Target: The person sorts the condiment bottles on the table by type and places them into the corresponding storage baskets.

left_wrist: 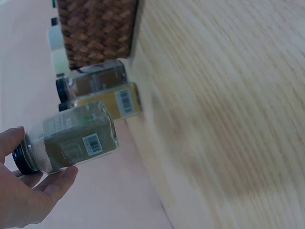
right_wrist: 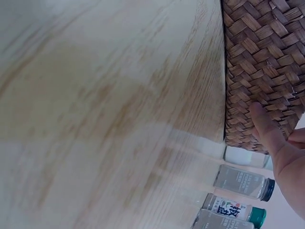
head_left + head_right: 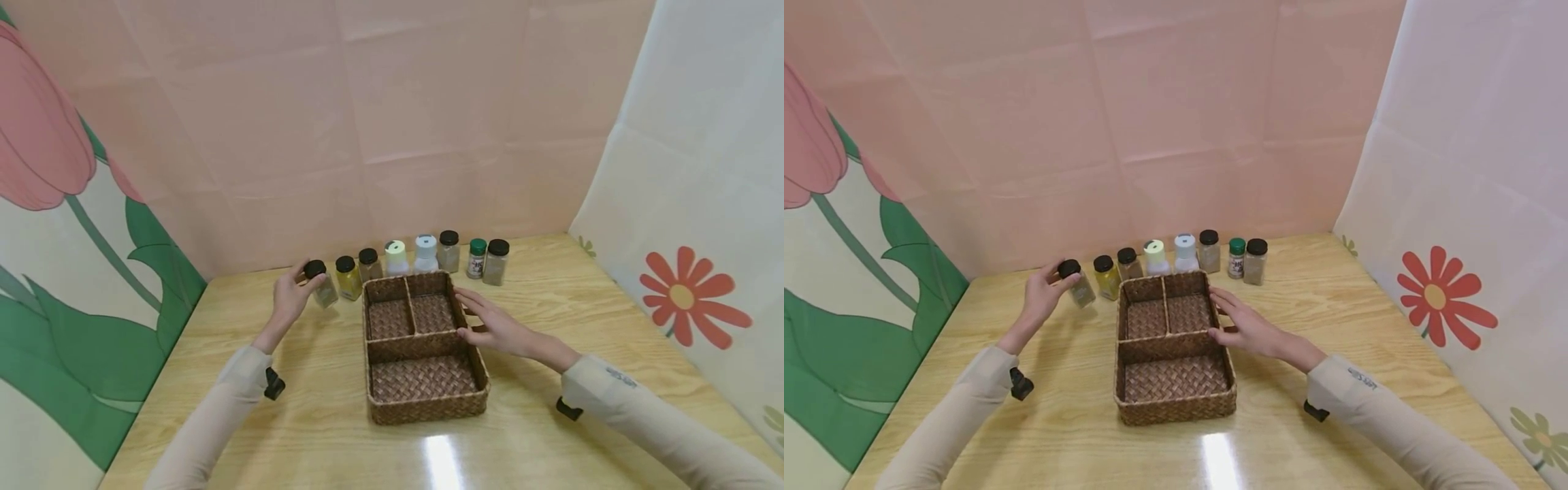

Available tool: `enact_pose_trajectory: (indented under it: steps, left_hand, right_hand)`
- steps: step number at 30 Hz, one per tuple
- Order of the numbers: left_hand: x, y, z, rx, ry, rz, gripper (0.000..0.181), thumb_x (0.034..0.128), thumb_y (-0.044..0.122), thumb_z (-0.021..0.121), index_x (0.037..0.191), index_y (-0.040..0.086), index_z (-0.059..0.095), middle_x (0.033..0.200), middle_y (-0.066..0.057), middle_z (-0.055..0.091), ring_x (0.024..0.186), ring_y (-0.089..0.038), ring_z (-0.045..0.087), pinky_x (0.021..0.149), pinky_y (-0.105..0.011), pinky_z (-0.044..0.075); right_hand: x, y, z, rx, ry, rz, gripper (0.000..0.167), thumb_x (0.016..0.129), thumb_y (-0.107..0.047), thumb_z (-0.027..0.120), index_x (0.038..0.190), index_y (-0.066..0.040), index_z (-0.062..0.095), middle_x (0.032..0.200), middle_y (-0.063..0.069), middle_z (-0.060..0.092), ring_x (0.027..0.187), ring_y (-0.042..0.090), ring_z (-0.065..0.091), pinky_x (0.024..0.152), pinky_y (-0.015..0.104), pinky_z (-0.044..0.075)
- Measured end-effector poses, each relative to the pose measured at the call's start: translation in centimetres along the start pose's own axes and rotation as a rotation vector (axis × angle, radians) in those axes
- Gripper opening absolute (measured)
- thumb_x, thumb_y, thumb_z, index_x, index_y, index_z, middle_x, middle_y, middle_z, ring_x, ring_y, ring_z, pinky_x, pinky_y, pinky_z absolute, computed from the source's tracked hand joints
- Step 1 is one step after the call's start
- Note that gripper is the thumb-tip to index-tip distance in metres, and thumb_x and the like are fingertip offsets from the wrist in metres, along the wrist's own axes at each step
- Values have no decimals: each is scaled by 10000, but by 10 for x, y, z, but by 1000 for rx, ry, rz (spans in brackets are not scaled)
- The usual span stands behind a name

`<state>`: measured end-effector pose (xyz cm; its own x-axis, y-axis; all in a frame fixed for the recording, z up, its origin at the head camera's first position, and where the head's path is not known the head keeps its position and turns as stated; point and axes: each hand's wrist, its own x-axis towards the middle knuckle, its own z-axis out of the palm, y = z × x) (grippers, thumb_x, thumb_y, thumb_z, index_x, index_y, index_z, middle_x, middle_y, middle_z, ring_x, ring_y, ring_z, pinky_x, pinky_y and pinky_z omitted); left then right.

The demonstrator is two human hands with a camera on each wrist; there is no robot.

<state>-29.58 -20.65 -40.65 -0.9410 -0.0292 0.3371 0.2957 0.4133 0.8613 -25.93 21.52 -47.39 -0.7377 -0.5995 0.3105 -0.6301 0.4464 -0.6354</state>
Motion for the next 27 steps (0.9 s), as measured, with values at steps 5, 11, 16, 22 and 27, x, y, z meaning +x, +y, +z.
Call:
enact_pose_trajectory:
  steps: [5, 11, 16, 22, 27]
  left_hand:
    - [1, 11, 0, 9, -10, 17, 601, 920, 134, 726, 1433, -49, 471, 1393, -254, 522, 1181, -388, 588, 961, -409, 526]
    - [0, 24, 4, -25, -38, 62, 602, 915, 120, 728, 1423, -71, 468, 1386, -270, 519, 1173, -407, 588, 951, -418, 530]
    - [-2, 31, 11, -47, -68, 74, 589, 919, 103, 722, 1424, -67, 471, 1390, -266, 519, 1175, -408, 588, 957, -426, 526]
    - [0, 37, 18, -65, -82, 88, 572, 912, 135, 736, 1415, -21, 512, 1385, -223, 544, 1165, -375, 601, 960, -406, 528]
    - [4, 43, 25, -97, -95, 104, 579, 911, 129, 738, 1419, -23, 506, 1381, -232, 544, 1170, -379, 598, 964, -415, 525]
  right_hand:
    - [1, 1, -2, -3, -9, 4, 730, 986, -171, 632, 1525, 92, 215, 1581, 264, 193, 1317, 480, 405, 847, 350, 578]
    - [2, 1, -2, -4, -11, 15, 746, 984, -182, 637, 1535, 76, 204, 1581, 262, 198, 1299, 480, 430, 851, 352, 578]
    - [2, 1, -1, -12, -6, 5, 746, 984, -199, 637, 1539, 59, 212, 1578, 255, 212, 1288, 476, 444, 840, 358, 582]
    - [1, 0, 0, -31, 2, -27, 734, 983, -183, 637, 1542, 48, 219, 1570, 269, 221, 1281, 479, 449, 826, 360, 587]
    - [1, 1, 0, -20, -1, -20, 735, 974, -147, 644, 1526, 88, 218, 1572, 274, 212, 1281, 490, 443, 830, 363, 585]
